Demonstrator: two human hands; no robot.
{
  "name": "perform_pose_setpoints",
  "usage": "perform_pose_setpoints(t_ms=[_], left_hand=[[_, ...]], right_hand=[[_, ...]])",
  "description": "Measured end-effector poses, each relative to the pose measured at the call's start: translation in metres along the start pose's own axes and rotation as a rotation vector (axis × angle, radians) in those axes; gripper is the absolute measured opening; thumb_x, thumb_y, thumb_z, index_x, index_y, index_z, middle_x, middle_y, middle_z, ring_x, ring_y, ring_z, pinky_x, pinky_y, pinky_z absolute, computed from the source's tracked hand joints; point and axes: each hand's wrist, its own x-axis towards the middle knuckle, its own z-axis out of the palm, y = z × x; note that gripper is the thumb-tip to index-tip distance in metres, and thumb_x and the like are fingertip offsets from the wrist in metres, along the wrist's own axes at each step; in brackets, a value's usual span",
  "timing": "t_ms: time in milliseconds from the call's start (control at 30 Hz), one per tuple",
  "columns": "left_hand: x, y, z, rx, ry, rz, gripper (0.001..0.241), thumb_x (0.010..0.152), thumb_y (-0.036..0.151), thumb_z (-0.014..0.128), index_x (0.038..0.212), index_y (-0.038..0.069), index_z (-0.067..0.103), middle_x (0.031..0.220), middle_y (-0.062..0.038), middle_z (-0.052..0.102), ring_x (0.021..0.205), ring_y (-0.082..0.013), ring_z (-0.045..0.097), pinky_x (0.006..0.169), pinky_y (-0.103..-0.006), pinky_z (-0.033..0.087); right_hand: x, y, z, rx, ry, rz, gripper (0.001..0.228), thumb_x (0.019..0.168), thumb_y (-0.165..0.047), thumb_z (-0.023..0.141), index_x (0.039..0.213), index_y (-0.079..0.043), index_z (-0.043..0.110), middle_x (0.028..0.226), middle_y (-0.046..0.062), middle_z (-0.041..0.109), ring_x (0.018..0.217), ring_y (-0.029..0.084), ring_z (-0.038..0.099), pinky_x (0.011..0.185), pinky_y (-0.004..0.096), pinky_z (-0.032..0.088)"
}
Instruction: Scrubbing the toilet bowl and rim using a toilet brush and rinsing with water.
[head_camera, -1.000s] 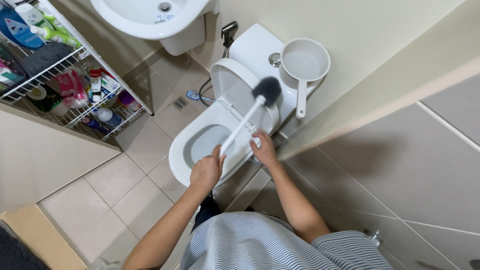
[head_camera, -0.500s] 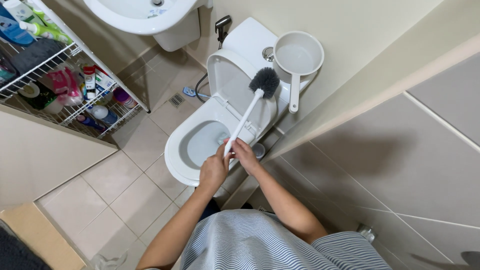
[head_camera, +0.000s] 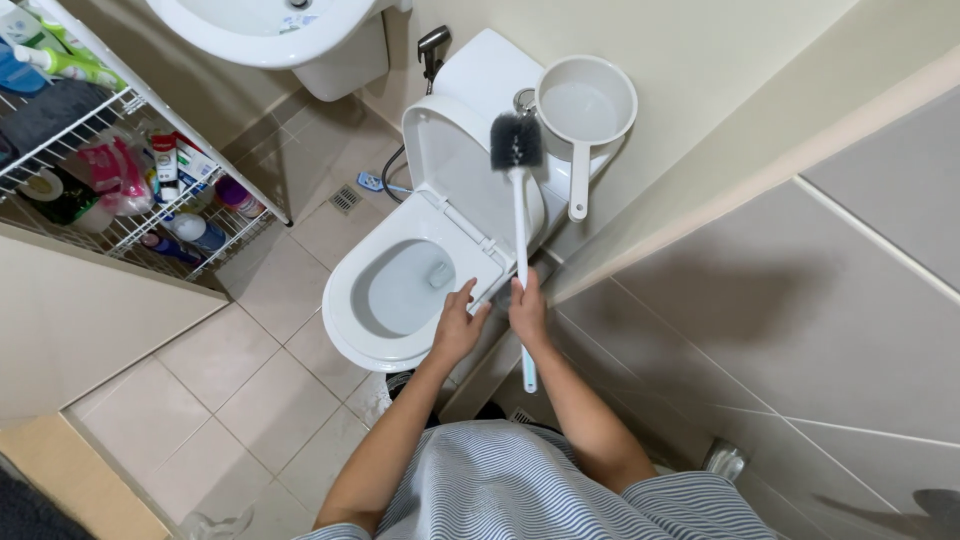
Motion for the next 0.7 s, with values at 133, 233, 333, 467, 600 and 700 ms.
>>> perform_pose_setpoints(t_ms=[133,233,333,467,600,700], left_hand=[[0.020,-0.026,0.004,-0.025,0.081,0.030,0.059,0.096,0.029,0.066,0.149,0.010,0.049,0.118,-0.017,0.059,0.074,-0.0207,0.065,0.075,-0.0358,0.056],[0.031,-0.024,-0.004,-0.039,0.114,0.014,0.056,0.098,0.030,0.065,0.148,0.009,0.051,0.124,-0.017,0.060,0.078,-0.0200,0.066,0.077,-0.0356,0.057],[0.048,-0.031,-0.007,-0.062,0.121,-0.015,0.054,0.101,0.032,0.062,0.148,0.010,0.052,0.123,-0.015,0.062,0.081,-0.0193,0.065,0.079,-0.0344,0.056],[0.088,-0.054,0.004,-0.095,0.164,0.029,0.050,0.103,0.034,0.058,0.146,0.009,0.056,0.125,-0.014,0.066,0.083,-0.0196,0.063,0.080,-0.0334,0.054],[0.119,-0.056,0.003,-0.223,0.168,0.034,0.050,0.104,0.037,0.056,0.145,0.008,0.054,0.133,-0.013,0.064,0.085,-0.0194,0.063,0.081,-0.0340,0.054],[0.128,-0.051,-0.003,-0.169,0.167,0.041,0.051,0.105,0.038,0.054,0.148,0.010,0.053,0.138,-0.013,0.062,0.093,-0.0176,0.065,0.086,-0.0329,0.054]], right_hand=[[-0.028,0.017,-0.024,-0.126,-0.024,0.025,0.023,0.107,-0.020,0.053,0.122,-0.004,0.049,0.089,0.024,0.065,0.081,0.042,0.067,0.064,0.047,0.050],[-0.044,0.029,-0.036,-0.430,0.116,-0.173,0.019,0.104,-0.023,0.056,0.111,-0.006,0.051,0.087,0.026,0.064,0.076,0.047,0.064,0.064,0.053,0.048],[-0.039,0.026,-0.037,-0.242,0.009,0.326,0.021,0.105,-0.023,0.050,0.117,-0.006,0.051,0.075,0.024,0.065,0.069,0.046,0.067,0.061,0.055,0.048],[-0.016,0.015,-0.030,-0.378,0.078,0.162,0.023,0.106,-0.027,0.056,0.112,-0.006,0.049,0.077,0.026,0.066,0.072,0.050,0.065,0.059,0.058,0.047],[-0.013,0.002,-0.035,-0.471,0.082,0.119,0.023,0.105,-0.028,0.056,0.107,-0.006,0.050,0.078,0.029,0.066,0.074,0.053,0.063,0.060,0.061,0.046],[-0.052,0.016,-0.051,-0.467,0.080,0.100,0.024,0.105,-0.026,0.051,0.115,-0.004,0.047,0.077,0.030,0.065,0.073,0.052,0.065,0.059,0.060,0.049]])
